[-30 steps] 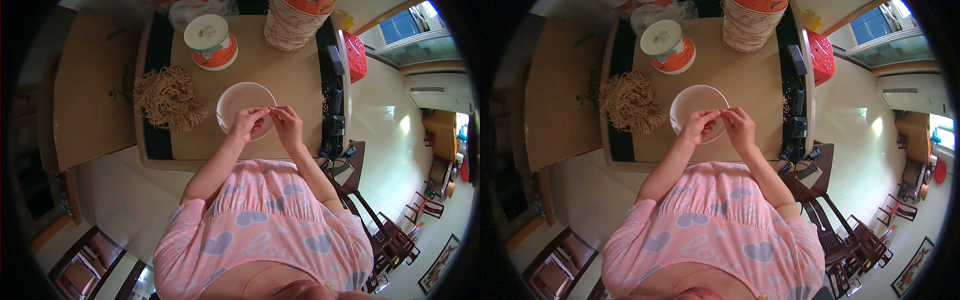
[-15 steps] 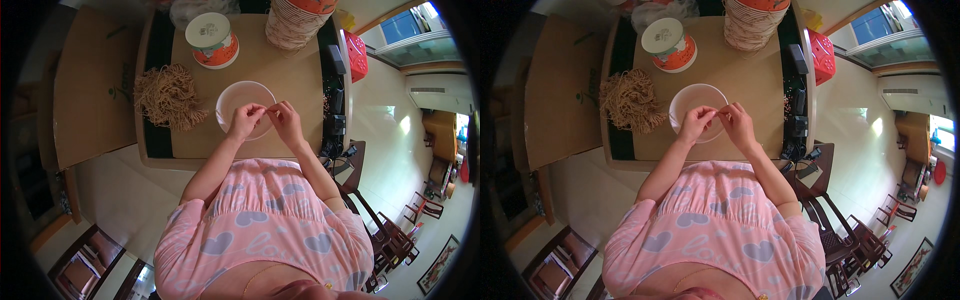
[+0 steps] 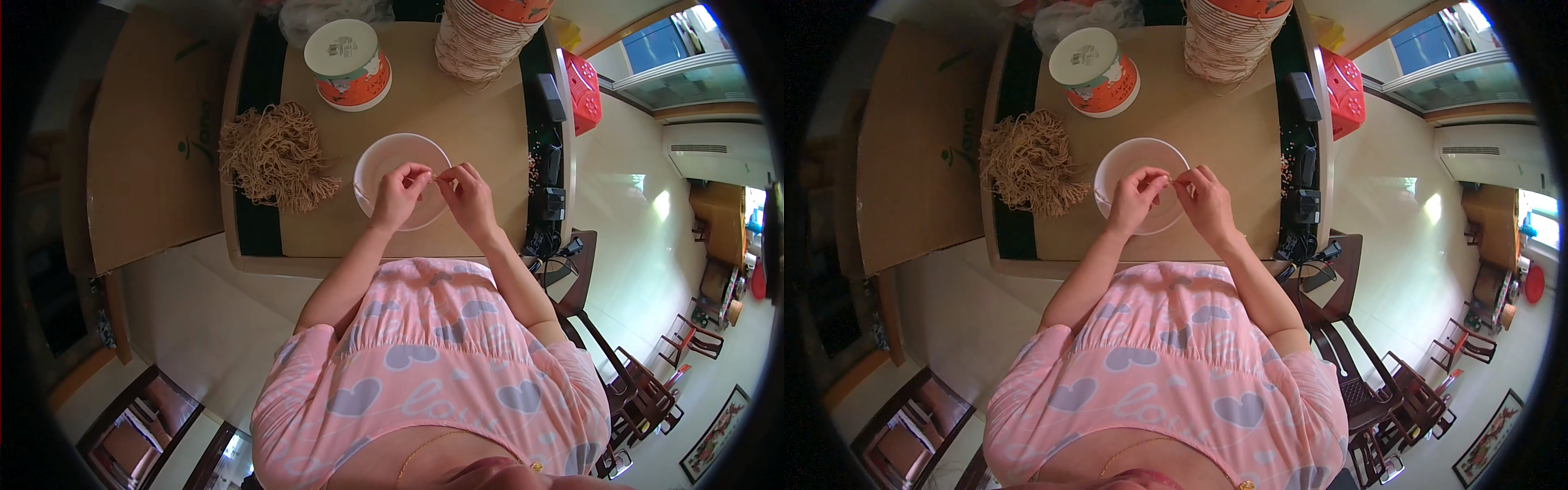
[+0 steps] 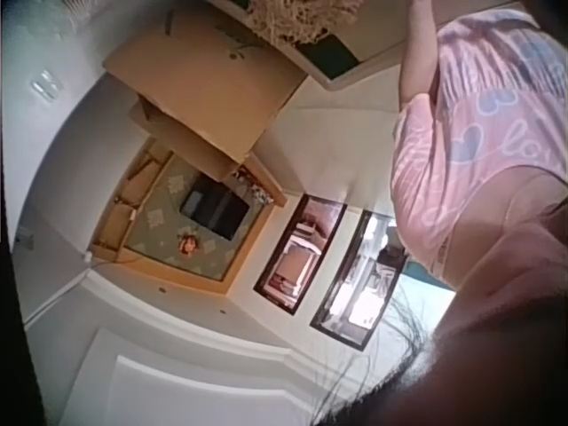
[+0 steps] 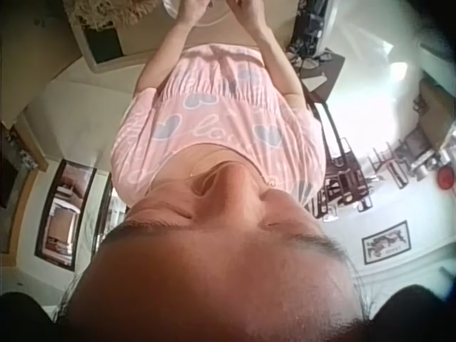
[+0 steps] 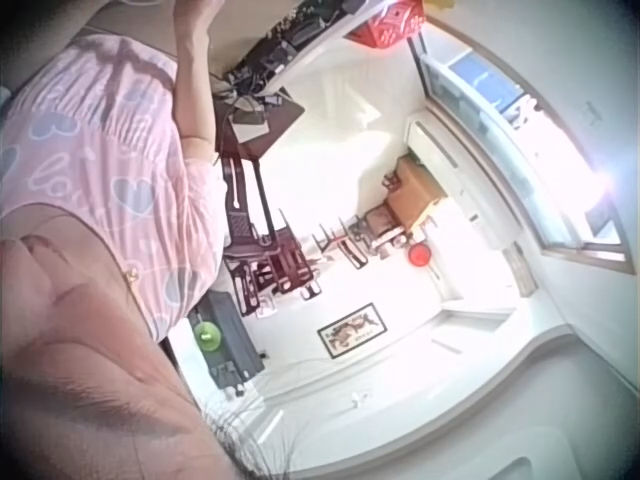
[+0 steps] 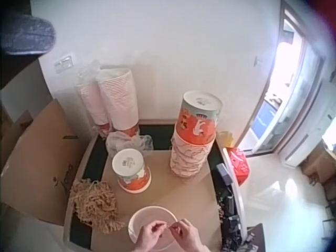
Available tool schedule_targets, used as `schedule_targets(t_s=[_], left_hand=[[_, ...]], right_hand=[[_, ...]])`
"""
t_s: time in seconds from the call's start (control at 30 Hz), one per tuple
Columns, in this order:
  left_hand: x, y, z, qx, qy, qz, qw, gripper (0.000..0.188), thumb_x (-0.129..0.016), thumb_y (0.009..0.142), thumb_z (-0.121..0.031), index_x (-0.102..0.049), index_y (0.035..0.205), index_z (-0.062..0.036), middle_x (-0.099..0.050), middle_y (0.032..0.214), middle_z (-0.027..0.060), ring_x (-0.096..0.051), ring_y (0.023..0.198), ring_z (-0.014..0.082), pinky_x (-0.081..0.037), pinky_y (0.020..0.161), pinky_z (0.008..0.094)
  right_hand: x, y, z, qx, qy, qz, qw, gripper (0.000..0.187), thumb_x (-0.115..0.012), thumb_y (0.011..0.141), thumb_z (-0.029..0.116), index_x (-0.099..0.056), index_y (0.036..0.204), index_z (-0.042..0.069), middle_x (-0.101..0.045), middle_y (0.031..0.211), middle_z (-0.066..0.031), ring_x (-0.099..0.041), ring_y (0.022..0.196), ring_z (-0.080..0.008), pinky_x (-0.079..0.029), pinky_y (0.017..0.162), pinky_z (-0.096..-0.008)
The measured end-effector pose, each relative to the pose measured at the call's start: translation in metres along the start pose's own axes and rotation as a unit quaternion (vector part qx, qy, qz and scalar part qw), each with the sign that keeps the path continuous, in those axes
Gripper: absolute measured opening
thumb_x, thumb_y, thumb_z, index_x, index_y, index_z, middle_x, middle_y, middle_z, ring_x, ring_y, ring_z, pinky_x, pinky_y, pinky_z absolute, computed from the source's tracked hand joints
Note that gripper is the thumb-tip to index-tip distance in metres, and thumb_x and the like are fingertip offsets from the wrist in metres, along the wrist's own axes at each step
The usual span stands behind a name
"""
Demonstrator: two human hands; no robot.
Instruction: Placing filler material into paper bowls and organizing them on a workbench.
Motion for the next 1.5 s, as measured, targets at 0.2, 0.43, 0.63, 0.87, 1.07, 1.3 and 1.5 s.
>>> schedule_targets(t_s=[0.2,0.43,0.63,0.87,1.07,1.3,1.5], left_hand=[[-0.003,-0.003,0.006,-0.116,0.18,0.053,0.975,0.006,-0.062,0.087,-0.007,-0.062,0.087,-0.0012,-0.066,0.079,0.0042,-0.06,0.065,0.0075,-0.047,0.053,0.0224],[-0.004,0.002,0.008,-0.065,0.071,0.017,0.995,0.004,-0.061,0.088,-0.004,-0.061,0.091,-0.0008,-0.063,0.075,-0.0012,-0.054,0.061,0.004,-0.042,0.052,0.019],[-0.004,-0.002,0.011,-0.07,0.084,0.057,0.992,0.007,-0.06,0.088,-0.004,-0.061,0.095,-0.0012,-0.062,0.073,-0.0017,-0.052,0.06,0.0032,-0.042,0.052,0.0185],[-0.006,-0.002,0.001,-0.084,0.064,0.015,0.994,0.009,-0.059,0.089,-0.003,-0.062,0.097,-0.0025,-0.064,0.074,-0.0009,-0.053,0.06,0.0039,-0.042,0.052,0.0185],[0.001,-0.003,0.003,-0.094,0.124,-0.003,0.988,0.004,-0.06,0.089,-0.004,-0.063,0.09,-0.0023,-0.064,0.073,-0.001,-0.053,0.059,0.0035,-0.042,0.052,0.0191],[0.013,-0.004,0.008,-0.068,0.102,0.01,0.992,0.005,-0.061,0.089,-0.006,-0.063,0.089,-0.0015,-0.064,0.073,-0.0009,-0.053,0.059,0.0029,-0.041,0.051,0.0187],[0.012,-0.005,0.008,-0.062,0.083,0.018,0.994,0.006,-0.062,0.088,-0.007,-0.063,0.089,-0.0014,-0.063,0.072,-0.0012,-0.05,0.058,0.0028,-0.04,0.051,0.0189]], right_hand=[[-0.002,0.001,-0.004,0.011,-0.02,-0.009,1.0,0.009,-0.065,0.082,0.01,-0.06,0.087,0.004,-0.059,0.082,-0.0108,-0.059,0.061,-0.0242,-0.048,0.056,-0.0339],[0.001,0.001,-0.001,-0.001,-0.005,0.01,1.0,0.009,-0.064,0.083,0.01,-0.059,0.088,0.004,-0.059,0.083,-0.0113,-0.06,0.064,-0.027,-0.049,0.057,-0.0346],[-0.001,0.002,-0.003,0.01,-0.007,0.003,1.0,0.009,-0.063,0.083,0.01,-0.059,0.088,0.004,-0.059,0.083,-0.0117,-0.061,0.067,-0.0278,-0.049,0.058,-0.0345],[-0.001,0.002,-0.004,0.008,-0.006,0.011,1.0,0.009,-0.063,0.084,0.01,-0.059,0.089,0.004,-0.06,0.085,-0.0119,-0.062,0.069,-0.0274,-0.049,0.06,-0.0348],[0.004,0.002,0.004,-0.001,-0.012,0.033,0.999,0.015,-0.064,0.082,0.01,-0.059,0.096,0.006,-0.06,0.088,-0.0111,-0.063,0.073,-0.0271,-0.05,0.062,-0.035],[0.007,0.002,0.008,0.029,-0.063,0.057,0.996,0.024,-0.064,0.081,0.01,-0.057,0.103,0.009,-0.06,0.096,-0.0098,-0.064,0.078,-0.029,-0.051,0.066,-0.0378],[0.002,0.003,0.012,0.023,-0.081,0.069,0.994,0.018,-0.064,0.081,0.012,-0.058,0.097,0.009,-0.06,0.096,-0.0086,-0.063,0.079,-0.0292,-0.051,0.066,-0.0381]])
Point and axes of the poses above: each hand's wrist, its own y-axis towards the middle knuckle, its own x-axis out of the back of the hand, z = x × y, the point moved 1 cm from there along y, towards the middle knuckle
